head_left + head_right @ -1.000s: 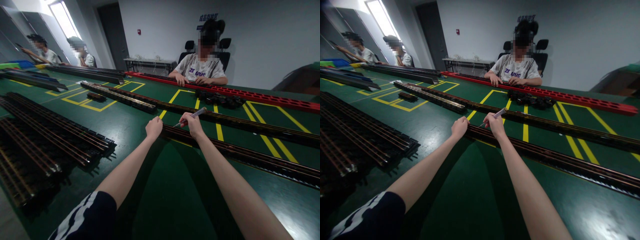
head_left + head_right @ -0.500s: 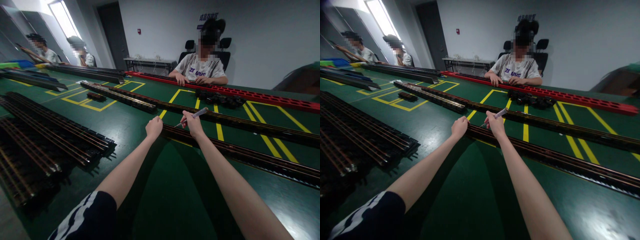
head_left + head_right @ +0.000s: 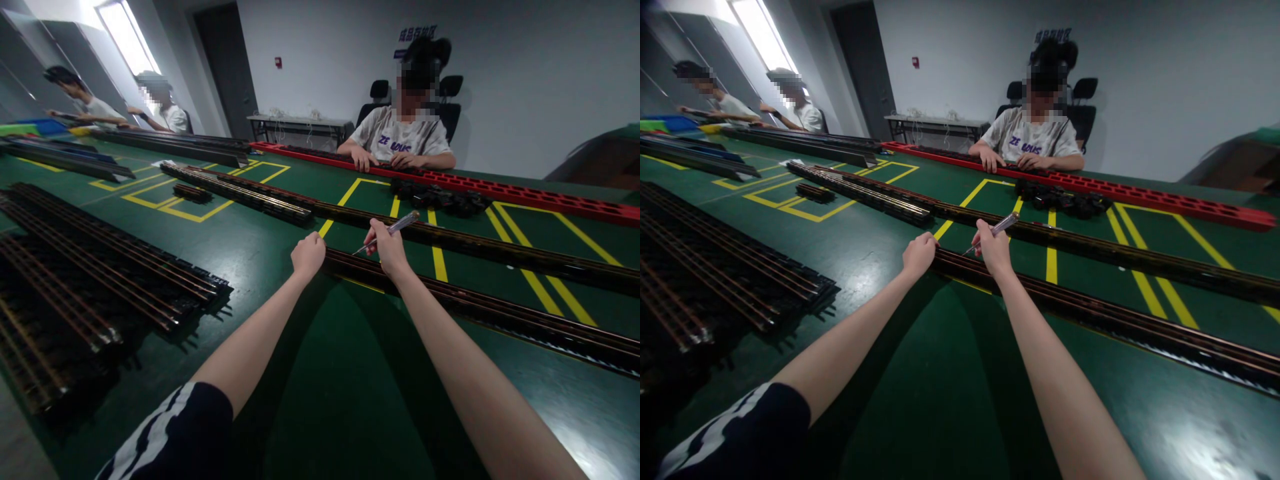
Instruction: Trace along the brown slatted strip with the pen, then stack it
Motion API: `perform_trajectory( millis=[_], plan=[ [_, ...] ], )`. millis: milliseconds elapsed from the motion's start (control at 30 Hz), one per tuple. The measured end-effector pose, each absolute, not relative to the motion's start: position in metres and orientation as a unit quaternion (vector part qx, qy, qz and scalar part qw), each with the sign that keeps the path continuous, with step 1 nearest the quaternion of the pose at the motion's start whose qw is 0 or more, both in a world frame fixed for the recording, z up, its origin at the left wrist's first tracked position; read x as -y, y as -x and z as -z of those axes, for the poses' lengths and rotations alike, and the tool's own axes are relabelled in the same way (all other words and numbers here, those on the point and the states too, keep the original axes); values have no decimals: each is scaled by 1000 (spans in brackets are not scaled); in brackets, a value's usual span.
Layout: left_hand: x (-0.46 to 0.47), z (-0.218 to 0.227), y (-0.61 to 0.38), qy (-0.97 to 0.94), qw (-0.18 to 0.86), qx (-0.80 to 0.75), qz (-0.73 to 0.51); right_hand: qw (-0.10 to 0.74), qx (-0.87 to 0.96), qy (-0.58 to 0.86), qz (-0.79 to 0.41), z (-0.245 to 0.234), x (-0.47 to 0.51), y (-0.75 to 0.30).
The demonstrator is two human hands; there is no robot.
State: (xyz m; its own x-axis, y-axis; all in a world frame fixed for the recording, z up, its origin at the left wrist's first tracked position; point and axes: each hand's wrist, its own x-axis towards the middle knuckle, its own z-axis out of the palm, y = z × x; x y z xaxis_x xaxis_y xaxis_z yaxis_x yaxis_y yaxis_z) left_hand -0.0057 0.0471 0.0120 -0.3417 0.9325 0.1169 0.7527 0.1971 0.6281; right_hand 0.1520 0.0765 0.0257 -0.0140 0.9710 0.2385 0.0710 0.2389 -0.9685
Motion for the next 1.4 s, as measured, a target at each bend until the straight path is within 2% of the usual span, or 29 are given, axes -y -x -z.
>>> perform_trajectory(
  millis=[333,467,633,767,1067,1400],
  plan=[
    [-47,-8,4,-557,117,-732,-374,552,570,471,-385,-32,-69,-150],
    [-45,-5,-1,-611,20,-696,-376,549,577,476,-374,-32,-68,-152],
    [-38,-5,-9,-704,-95,-639,-295,542,580,482,-371,-33,-67,-153],
    [-36,-5,-12,-730,-101,-627,-251,540,576,486,-374,-36,-64,-153],
    [-34,1,-17,-753,-158,-592,-238,518,592,480,-387,-30,-69,-162],
    [-34,-2,-18,-761,-128,-603,-202,510,592,485,-393,-30,-67,-170]
  ],
)
